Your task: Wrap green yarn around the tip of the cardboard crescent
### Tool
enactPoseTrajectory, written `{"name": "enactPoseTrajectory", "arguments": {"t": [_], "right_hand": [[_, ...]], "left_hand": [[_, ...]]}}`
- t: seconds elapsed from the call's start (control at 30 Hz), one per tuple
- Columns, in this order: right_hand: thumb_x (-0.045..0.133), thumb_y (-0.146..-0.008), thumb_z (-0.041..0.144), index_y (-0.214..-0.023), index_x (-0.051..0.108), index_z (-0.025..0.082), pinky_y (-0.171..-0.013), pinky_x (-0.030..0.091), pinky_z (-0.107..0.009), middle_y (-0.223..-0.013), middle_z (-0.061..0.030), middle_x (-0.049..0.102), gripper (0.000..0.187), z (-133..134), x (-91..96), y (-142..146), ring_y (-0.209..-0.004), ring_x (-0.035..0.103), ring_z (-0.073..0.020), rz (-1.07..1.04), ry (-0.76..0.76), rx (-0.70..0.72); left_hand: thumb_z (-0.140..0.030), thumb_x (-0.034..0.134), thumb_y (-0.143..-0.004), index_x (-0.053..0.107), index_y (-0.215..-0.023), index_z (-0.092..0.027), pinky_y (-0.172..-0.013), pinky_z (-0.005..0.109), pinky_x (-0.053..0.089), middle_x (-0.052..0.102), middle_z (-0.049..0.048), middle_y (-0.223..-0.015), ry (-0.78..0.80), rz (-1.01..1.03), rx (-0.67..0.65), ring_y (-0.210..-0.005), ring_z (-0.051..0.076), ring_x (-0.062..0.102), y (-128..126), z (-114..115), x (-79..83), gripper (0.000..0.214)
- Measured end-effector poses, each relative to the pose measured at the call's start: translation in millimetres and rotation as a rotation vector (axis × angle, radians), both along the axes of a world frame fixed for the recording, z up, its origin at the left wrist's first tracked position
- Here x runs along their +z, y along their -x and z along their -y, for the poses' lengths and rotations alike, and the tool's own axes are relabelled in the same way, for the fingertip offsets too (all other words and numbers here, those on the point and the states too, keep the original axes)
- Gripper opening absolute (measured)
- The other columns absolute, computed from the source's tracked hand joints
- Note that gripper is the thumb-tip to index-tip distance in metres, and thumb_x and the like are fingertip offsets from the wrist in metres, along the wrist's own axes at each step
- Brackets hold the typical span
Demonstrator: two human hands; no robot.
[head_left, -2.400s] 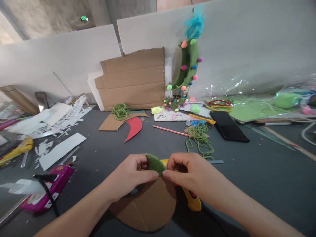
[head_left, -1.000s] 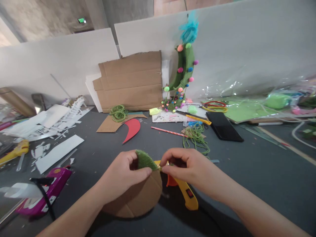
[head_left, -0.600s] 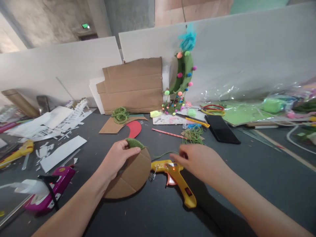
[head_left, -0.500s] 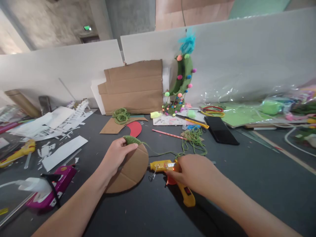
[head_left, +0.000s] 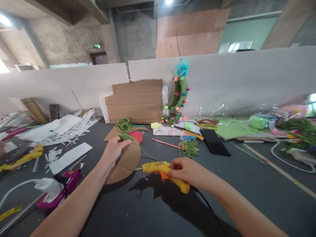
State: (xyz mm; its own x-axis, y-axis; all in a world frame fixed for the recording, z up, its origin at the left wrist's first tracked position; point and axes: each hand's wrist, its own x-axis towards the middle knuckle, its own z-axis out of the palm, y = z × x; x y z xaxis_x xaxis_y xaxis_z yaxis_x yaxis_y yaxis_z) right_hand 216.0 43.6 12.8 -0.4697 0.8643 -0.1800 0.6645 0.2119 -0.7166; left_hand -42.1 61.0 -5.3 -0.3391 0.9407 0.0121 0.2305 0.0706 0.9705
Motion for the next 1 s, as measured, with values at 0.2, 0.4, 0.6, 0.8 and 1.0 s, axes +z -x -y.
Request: {"name": "enactPoseTrajectory", "arguments": {"t": [0.2,0.4,0.6,0.8,1.0], "right_hand": [[0.056,-0.078,0.035,-0.078,0.056,0.014,-0.045,0.034,-0.018,-0.07,-0.0005,0.061,0.021,-1.4,17.2,-2.4,-0.047,0.046,-0.0059,-0.637,0.396,-0.175],[0.06,-0.075,0.033,-0.079,0.059,0.014,-0.053,0.042,-0.018,-0.071,-0.0004,0.056,0.019,-6.2,16.7,-8.0,-0.055,0.051,-0.0077,-0.881,0.645,-0.283],[0.065,-0.06,0.03,-0.082,0.055,0.014,-0.048,0.036,-0.02,-0.063,-0.0004,0.06,0.029,5.6,4.9,-1.1,-0.05,0.051,-0.0094,-0.676,0.635,-0.082],[0.059,-0.061,0.032,-0.076,0.056,0.016,-0.038,0.022,-0.018,-0.039,0.008,0.041,0.023,6.7,-4.8,7.6,-0.036,0.03,-0.0046,-0.514,0.599,-0.178],[0.059,-0.064,0.037,-0.078,0.061,0.023,-0.046,0.042,-0.024,-0.06,-0.0003,0.057,0.02,17.2,-14.8,14.4,-0.052,0.051,-0.0148,-0.387,0.285,-0.358]], "left_hand": [[-0.034,0.067,-0.058,0.065,-0.07,-0.013,-0.052,0.023,0.037,0.063,0.0,-0.059,0.035,0.019,-0.08,-0.055,0.014,0.055,-4.7,5.6,-6.9,0.025],[-0.03,0.063,-0.065,0.066,-0.078,-0.014,-0.065,0.026,0.044,0.07,0.0034,-0.076,0.065,0.092,-0.19,-0.069,0.017,0.062,-19.9,20.2,-12.7,0.021],[-0.028,0.061,-0.069,0.064,-0.078,-0.015,-0.066,0.025,0.044,0.069,0.0023,-0.076,0.114,0.076,-0.281,-0.072,0.017,0.061,-19.2,24.9,-15.0,0.016],[-0.025,0.058,-0.071,0.064,-0.072,-0.016,-0.064,0.025,0.044,0.067,0.0018,-0.071,0.125,-0.147,-0.316,-0.069,0.017,0.059,-20.5,32.3,-7.2,0.01],[-0.024,0.059,-0.07,0.062,-0.072,-0.017,-0.065,0.024,0.045,0.068,0.0012,-0.074,0.153,-0.093,-0.329,-0.071,0.017,0.061,-24.8,34.3,-6.4,0.008]]}}
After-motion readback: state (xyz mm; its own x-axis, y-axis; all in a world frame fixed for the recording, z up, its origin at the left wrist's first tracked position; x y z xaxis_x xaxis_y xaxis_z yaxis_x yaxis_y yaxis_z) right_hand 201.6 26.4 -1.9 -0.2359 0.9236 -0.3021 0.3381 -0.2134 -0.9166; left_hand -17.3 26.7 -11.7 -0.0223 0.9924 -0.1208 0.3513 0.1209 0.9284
